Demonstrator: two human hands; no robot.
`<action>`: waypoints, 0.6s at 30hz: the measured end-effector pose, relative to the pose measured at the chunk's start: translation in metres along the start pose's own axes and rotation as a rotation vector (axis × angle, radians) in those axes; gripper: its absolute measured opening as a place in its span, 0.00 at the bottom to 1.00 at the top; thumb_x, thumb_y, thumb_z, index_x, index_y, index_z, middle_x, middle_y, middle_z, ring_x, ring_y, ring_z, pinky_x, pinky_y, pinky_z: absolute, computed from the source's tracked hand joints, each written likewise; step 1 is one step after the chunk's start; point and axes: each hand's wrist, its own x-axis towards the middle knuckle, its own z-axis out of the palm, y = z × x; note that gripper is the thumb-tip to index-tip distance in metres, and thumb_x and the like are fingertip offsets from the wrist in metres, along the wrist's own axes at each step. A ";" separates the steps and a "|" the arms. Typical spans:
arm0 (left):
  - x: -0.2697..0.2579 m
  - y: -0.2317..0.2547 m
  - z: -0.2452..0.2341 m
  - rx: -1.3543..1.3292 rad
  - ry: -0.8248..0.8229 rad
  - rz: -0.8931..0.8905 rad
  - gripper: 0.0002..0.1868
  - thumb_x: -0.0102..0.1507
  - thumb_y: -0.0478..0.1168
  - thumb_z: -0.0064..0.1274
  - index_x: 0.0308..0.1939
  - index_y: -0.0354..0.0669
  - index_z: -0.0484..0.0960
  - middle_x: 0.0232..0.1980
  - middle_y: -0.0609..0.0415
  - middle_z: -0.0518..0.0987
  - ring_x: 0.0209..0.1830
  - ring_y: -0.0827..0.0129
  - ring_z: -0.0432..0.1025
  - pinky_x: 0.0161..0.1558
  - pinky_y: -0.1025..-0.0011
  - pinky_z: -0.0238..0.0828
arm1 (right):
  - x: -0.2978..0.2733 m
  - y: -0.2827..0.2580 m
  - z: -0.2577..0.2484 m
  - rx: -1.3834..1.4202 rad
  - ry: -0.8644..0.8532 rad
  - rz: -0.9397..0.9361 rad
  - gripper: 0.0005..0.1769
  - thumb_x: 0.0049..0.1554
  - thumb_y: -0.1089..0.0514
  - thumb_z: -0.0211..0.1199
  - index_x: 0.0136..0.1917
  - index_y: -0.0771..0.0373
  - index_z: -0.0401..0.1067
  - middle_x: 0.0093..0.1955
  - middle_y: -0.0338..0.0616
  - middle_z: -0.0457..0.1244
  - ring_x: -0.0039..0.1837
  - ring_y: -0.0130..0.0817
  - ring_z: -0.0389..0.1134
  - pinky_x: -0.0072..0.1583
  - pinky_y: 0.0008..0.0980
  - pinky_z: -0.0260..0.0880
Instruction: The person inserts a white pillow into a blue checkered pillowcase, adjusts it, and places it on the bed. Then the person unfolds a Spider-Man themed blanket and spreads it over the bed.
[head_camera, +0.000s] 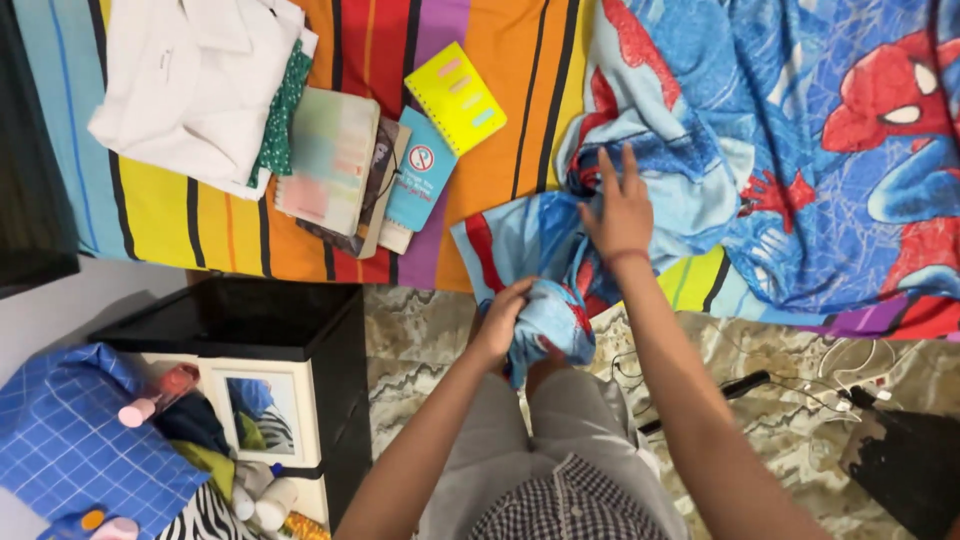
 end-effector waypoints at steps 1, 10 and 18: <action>-0.008 0.039 0.012 0.001 0.001 -0.006 0.23 0.67 0.44 0.43 0.63 0.39 0.78 0.67 0.48 0.76 0.68 0.61 0.69 0.71 0.67 0.57 | 0.008 0.023 0.021 0.002 -0.005 0.003 0.52 0.51 0.50 0.75 0.83 0.50 0.53 0.85 0.54 0.40 0.72 0.64 0.60 0.62 0.54 0.68; -0.025 0.152 0.034 0.138 -0.106 -0.366 0.38 0.63 0.63 0.43 0.75 0.56 0.66 0.80 0.53 0.61 0.81 0.60 0.54 0.74 0.61 0.50 | 0.052 0.064 -0.076 0.476 0.601 0.079 0.12 0.72 0.56 0.47 0.48 0.61 0.66 0.44 0.45 0.62 0.45 0.40 0.61 0.51 0.42 0.62; -0.035 0.171 0.056 0.371 -0.346 -0.523 0.20 0.62 0.56 0.55 0.46 0.47 0.85 0.46 0.57 0.83 0.49 0.67 0.77 0.49 0.72 0.67 | 0.082 0.107 -0.183 1.060 1.229 0.100 0.23 0.68 0.54 0.61 0.66 0.77 0.69 0.66 0.62 0.65 0.66 0.43 0.65 0.69 0.45 0.65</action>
